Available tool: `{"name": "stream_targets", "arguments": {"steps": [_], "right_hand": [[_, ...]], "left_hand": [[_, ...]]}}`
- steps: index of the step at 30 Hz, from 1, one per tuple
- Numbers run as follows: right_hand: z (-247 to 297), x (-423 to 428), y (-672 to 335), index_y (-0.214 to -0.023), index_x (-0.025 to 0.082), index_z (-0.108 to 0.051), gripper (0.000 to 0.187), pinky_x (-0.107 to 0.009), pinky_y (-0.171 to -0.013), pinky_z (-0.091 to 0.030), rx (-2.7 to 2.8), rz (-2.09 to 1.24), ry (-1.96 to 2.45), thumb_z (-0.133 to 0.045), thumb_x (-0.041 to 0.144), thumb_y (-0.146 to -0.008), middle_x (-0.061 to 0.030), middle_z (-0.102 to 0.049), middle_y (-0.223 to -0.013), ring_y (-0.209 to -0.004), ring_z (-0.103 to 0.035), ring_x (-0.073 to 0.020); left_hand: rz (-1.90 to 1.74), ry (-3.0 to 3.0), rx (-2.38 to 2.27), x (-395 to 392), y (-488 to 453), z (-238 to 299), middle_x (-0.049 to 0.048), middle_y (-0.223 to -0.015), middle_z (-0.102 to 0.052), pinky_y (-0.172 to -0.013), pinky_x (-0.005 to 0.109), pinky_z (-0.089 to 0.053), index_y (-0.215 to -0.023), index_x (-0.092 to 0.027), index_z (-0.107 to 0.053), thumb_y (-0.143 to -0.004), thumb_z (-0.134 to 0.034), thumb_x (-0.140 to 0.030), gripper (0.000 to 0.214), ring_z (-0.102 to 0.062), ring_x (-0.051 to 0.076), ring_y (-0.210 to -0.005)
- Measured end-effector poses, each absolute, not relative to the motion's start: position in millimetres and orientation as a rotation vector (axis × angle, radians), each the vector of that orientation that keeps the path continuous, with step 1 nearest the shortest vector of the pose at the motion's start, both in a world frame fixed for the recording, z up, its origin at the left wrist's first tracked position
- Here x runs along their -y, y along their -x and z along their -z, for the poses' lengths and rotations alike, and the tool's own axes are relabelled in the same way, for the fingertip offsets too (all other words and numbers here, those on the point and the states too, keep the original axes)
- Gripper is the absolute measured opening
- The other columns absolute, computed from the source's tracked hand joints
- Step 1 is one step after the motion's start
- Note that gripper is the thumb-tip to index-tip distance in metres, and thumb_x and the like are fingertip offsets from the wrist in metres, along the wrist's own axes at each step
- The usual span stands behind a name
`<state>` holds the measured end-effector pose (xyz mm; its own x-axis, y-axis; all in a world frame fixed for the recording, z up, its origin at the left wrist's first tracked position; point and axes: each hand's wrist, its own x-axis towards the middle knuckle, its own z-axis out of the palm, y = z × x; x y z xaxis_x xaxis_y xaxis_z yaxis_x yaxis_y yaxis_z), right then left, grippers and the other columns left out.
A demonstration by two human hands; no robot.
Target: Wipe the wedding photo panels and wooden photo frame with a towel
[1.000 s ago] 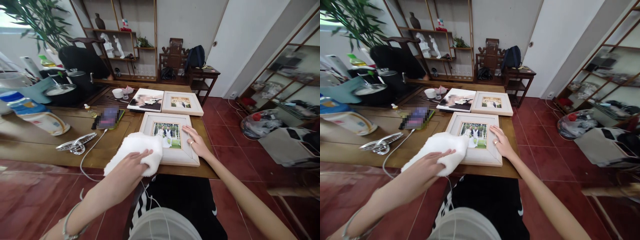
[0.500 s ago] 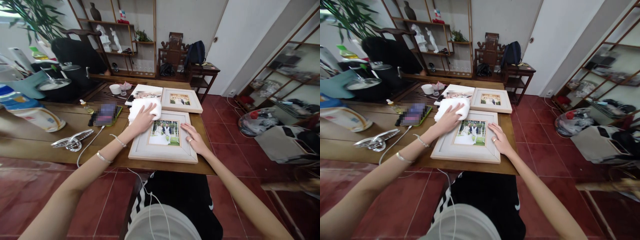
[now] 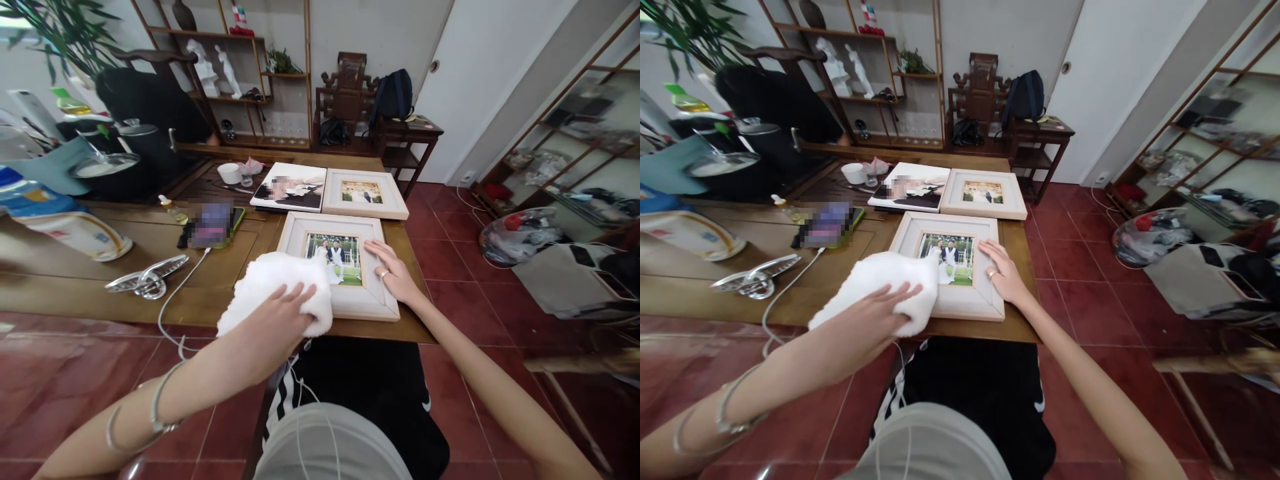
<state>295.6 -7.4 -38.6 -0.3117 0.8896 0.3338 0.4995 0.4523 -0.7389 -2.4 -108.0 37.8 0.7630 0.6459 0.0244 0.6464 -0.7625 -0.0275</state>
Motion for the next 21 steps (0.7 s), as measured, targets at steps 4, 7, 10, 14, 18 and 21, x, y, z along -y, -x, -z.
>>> {"name": "stream_targets", "arguments": {"steps": [4, 7, 10, 14, 18, 21], "right_hand": [[39.7, 7.0, -295.2, -0.133, 0.029, -0.059, 0.066, -0.056, -0.120, -0.024, 1.967, -0.664, 1.150, -0.046, 0.007, -0.072, -0.0026, -0.054, -0.144, -0.143, -0.037, -0.0262], [39.7, 7.0, -295.2, -0.133, 0.028, -0.059, 0.065, -0.055, -0.120, -0.025, 1.976, -0.662, 1.146, -0.046, 0.008, -0.072, -0.0032, -0.054, -0.144, -0.143, -0.036, -0.0261], [39.6, 7.0, -295.9, -0.134, 0.028, -0.058, 0.064, -0.055, -0.120, -0.025, 1.992, -0.664, 1.140, -0.047, 0.009, -0.074, -0.0034, -0.053, -0.145, -0.143, -0.035, -0.0265], [41.3, 6.0, -297.9, -0.136, 0.028, -0.056, 0.058, -0.057, -0.119, -0.024, 2.015, -0.647, 1.116, -0.048, 0.015, -0.080, -0.0039, -0.051, -0.147, -0.144, -0.034, -0.0281], [43.6, 4.6, -299.7, -0.135, 0.027, -0.056, 0.054, -0.059, -0.119, -0.025, 2.026, -0.629, 1.090, -0.050, 0.019, -0.082, -0.0057, -0.052, -0.146, -0.143, -0.035, -0.0293], [43.8, 4.6, -299.9, -0.136, 0.028, -0.055, 0.060, -0.058, -0.119, -0.024, 2.018, -0.637, 1.119, -0.049, 0.013, -0.078, -0.0046, -0.050, -0.148, -0.144, -0.034, -0.0278]], "left_hand": [[0.063, 2.868, 1.144, 115.2, -7.2, -28.4, 0.0166, -0.148, -0.046, -0.105, 0.053, -0.042, -0.095, -0.019, -0.072, -0.080, -0.061, -0.015, 0.019, -0.044, 0.038, -0.136], [0.058, 2.785, 1.211, 93.7, -20.5, -14.9, 0.0170, -0.150, -0.044, -0.108, 0.054, -0.040, -0.100, -0.018, -0.072, -0.082, -0.057, -0.012, 0.024, -0.041, 0.038, -0.138], [0.104, 2.743, 1.313, 53.5, -28.8, -8.0, 0.0176, -0.152, -0.041, -0.111, 0.055, -0.037, -0.105, -0.016, -0.072, -0.087, -0.052, -0.013, 0.027, -0.039, 0.037, -0.140], [0.234, 2.654, 1.384, -5.4, -30.1, -12.5, 0.0196, -0.158, -0.028, -0.116, 0.053, -0.029, -0.114, -0.009, -0.068, -0.089, -0.048, -0.011, 0.032, -0.029, 0.035, -0.145], [0.298, 2.606, 1.339, -37.1, -31.4, -17.6, 0.0194, -0.158, -0.026, -0.116, 0.051, -0.030, -0.115, -0.008, -0.067, -0.089, -0.046, -0.007, 0.034, -0.030, 0.034, -0.145], [0.128, 2.653, 1.280, -37.6, -35.7, -17.7, 0.0188, -0.155, -0.035, -0.114, 0.053, -0.032, -0.114, -0.009, -0.068, -0.089, -0.047, -0.007, 0.033, -0.033, 0.034, -0.143]]}}
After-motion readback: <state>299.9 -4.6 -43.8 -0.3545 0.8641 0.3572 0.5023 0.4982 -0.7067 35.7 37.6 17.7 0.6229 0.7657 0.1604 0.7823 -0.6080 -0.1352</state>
